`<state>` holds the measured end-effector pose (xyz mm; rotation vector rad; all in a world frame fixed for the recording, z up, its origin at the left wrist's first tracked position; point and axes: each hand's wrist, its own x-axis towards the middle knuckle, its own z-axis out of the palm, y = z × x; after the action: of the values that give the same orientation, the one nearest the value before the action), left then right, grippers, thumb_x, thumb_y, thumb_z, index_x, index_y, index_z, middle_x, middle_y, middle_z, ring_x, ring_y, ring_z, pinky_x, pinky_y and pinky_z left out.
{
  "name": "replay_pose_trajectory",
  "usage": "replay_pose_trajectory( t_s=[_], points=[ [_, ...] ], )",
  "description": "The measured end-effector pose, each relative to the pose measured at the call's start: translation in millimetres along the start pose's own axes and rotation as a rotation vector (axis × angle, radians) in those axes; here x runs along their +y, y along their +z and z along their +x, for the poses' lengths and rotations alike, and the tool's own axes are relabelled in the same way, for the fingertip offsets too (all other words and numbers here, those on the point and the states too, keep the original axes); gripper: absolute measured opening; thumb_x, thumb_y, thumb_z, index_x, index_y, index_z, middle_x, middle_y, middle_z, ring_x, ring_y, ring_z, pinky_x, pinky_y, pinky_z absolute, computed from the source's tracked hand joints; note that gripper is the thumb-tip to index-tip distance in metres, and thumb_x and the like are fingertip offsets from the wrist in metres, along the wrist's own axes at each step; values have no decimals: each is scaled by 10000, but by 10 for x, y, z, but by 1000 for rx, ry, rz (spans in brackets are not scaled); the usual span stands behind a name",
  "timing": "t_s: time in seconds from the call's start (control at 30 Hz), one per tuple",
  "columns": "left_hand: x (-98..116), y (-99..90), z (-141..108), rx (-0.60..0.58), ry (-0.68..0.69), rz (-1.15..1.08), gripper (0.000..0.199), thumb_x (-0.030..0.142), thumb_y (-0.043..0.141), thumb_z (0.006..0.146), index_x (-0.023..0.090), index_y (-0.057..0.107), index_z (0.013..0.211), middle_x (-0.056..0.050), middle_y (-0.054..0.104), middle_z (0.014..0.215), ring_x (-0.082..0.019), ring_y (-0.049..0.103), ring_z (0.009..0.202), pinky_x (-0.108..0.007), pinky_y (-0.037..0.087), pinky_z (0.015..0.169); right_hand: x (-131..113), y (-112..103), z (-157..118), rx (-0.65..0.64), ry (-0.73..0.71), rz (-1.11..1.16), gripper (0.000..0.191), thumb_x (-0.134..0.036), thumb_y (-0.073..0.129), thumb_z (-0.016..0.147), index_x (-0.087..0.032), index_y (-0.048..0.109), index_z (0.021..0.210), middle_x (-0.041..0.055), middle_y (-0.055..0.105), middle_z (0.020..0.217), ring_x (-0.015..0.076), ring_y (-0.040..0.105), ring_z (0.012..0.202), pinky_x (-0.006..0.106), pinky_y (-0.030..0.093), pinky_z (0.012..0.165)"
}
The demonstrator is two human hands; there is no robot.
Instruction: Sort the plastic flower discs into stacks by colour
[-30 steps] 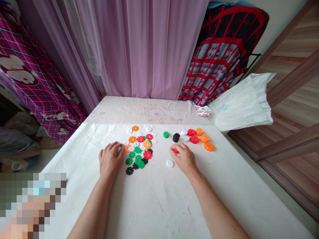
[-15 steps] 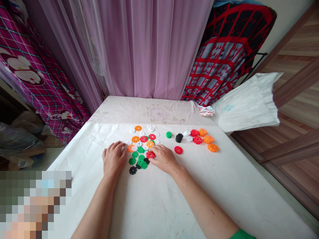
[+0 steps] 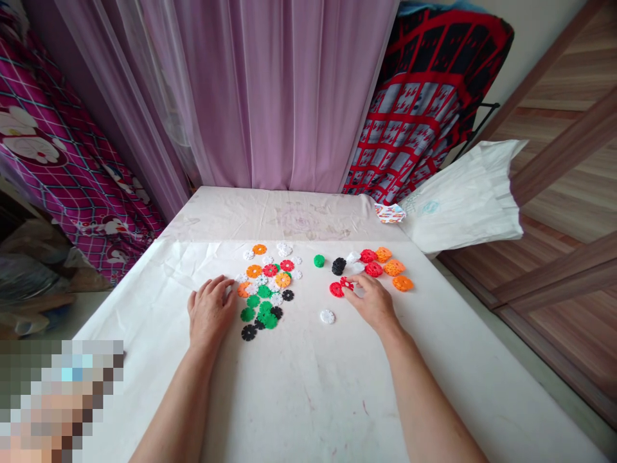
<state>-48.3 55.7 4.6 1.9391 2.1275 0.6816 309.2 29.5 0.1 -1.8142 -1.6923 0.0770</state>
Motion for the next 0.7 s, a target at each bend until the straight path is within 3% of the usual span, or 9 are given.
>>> replay_pose_trajectory(
  t_s=[0.17, 0.7],
  points=[
    [-16, 12, 4, 3, 5, 3, 354, 341, 436, 918, 265, 686, 1157, -62, 612, 1374, -288, 460, 1343, -556, 256, 1148, -112, 97, -23, -30, -60, -78, 163, -310, 616, 786, -253, 685, 922, 38, 710, 987, 215, 619, 924, 322, 472, 790],
    [14, -7, -2, 2, 3, 8, 361, 350, 421, 923, 264, 685, 1153, -69, 612, 1373, -290, 467, 1339, -554, 258, 1146, -110, 129, -53, -50, -112, -110, 121, -291, 602, 818, -267, 692, 895, 24, 705, 975, 198, 607, 891, 302, 463, 760]
  ],
)
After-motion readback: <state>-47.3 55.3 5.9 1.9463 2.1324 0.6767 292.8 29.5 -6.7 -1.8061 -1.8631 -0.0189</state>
